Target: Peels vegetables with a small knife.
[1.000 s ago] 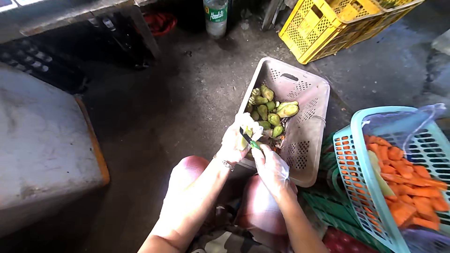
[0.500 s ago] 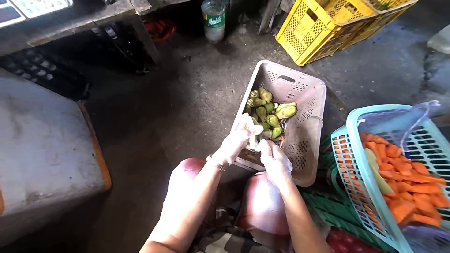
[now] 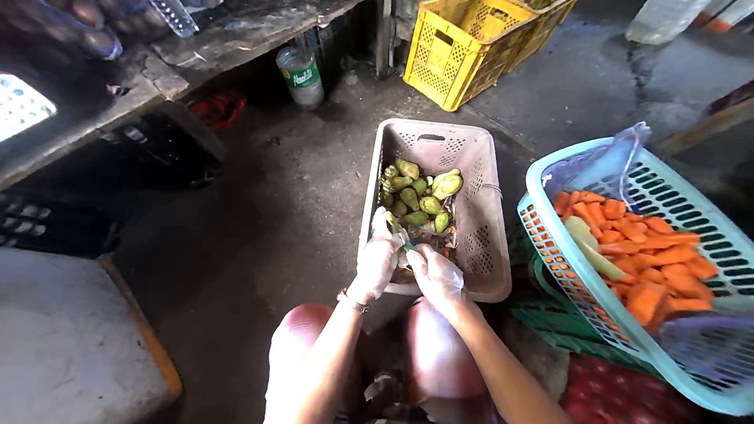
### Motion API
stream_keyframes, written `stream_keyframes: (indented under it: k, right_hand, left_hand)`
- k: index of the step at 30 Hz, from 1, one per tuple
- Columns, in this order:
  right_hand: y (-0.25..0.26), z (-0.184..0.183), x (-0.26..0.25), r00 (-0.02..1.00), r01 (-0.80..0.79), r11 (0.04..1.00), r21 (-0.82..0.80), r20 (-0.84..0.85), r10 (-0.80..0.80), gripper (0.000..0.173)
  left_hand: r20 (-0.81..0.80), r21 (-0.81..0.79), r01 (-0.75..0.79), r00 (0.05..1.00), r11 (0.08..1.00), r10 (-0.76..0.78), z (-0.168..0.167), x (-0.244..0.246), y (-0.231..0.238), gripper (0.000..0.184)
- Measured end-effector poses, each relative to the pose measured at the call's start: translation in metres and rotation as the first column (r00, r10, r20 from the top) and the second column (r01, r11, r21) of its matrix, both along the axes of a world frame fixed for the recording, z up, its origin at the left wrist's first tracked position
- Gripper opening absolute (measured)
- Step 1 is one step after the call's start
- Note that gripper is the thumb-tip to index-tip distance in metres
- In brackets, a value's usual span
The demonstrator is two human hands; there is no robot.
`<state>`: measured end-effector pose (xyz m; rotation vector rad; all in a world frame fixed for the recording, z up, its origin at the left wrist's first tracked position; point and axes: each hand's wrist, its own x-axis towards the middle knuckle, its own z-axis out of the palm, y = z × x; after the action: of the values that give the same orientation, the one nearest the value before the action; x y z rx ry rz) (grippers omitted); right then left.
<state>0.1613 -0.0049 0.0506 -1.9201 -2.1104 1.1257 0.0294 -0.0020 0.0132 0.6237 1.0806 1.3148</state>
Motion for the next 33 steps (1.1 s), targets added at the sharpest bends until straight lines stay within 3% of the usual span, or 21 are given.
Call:
stream_keyframes:
  k: [3, 5, 8, 13, 16, 18, 23, 28, 33]
  right_hand:
    - [0.006, -0.003, -0.002, 1.0, 0.001, 1.0, -0.009, -0.009, -0.002, 0.048]
    - [0.017, -0.009, -0.002, 1.0, 0.023, 0.999, -0.033, 0.009, -0.022, 0.051]
    - [0.042, -0.037, 0.016, 0.995, 0.087, 0.988, -0.13, 0.066, -0.079, 0.058]
    - [0.042, -0.041, 0.042, 0.987, 0.156, 0.972, -0.173, 0.076, -0.145, 0.055]
    - [0.021, -0.027, 0.043, 0.97, 0.239, 0.97, -0.049, -0.031, -0.241, 0.049]
    - [-0.002, -0.006, 0.034, 0.981, 0.177, 0.983, 0.055, -0.085, -0.172, 0.046]
    - [-0.048, 0.004, 0.007, 0.996, -0.069, 0.949, 0.307, -0.027, 0.081, 0.044]
    - [-0.056, 0.0, -0.003, 0.994, -0.108, 0.919, 0.379, 0.045, 0.099, 0.041]
    - [-0.048, -0.002, -0.005, 0.988, -0.145, 0.92, 0.364, 0.106, 0.113, 0.04]
  left_hand:
    - [-0.082, 0.046, 0.041, 0.996, 0.998, -0.037, -0.006, -0.005, 0.001, 0.032]
    - [-0.114, 0.05, 0.064, 0.992, 0.997, -0.058, -0.007, -0.004, 0.0, 0.016]
    - [-0.132, 0.04, 0.15, 0.981, 0.988, -0.143, -0.01, 0.0, -0.01, 0.016]
    - [0.248, -0.029, 0.022, 0.969, 0.999, -0.014, -0.007, -0.012, -0.005, 0.034]
    - [0.514, -0.102, -0.024, 0.855, 0.995, 0.073, -0.009, -0.018, -0.001, 0.037]
    - [0.611, -0.187, -0.07, 0.773, 0.98, 0.172, -0.008, -0.017, 0.0, 0.041]
    - [0.725, -0.113, -0.059, 0.678, 0.992, 0.123, -0.011, -0.026, -0.005, 0.04]
    - [0.799, -0.088, -0.083, 0.589, 0.993, 0.12, -0.012, -0.03, -0.005, 0.041]
    - [0.797, -0.047, -0.068, 0.598, 0.997, 0.078, -0.012, -0.031, -0.006, 0.041]
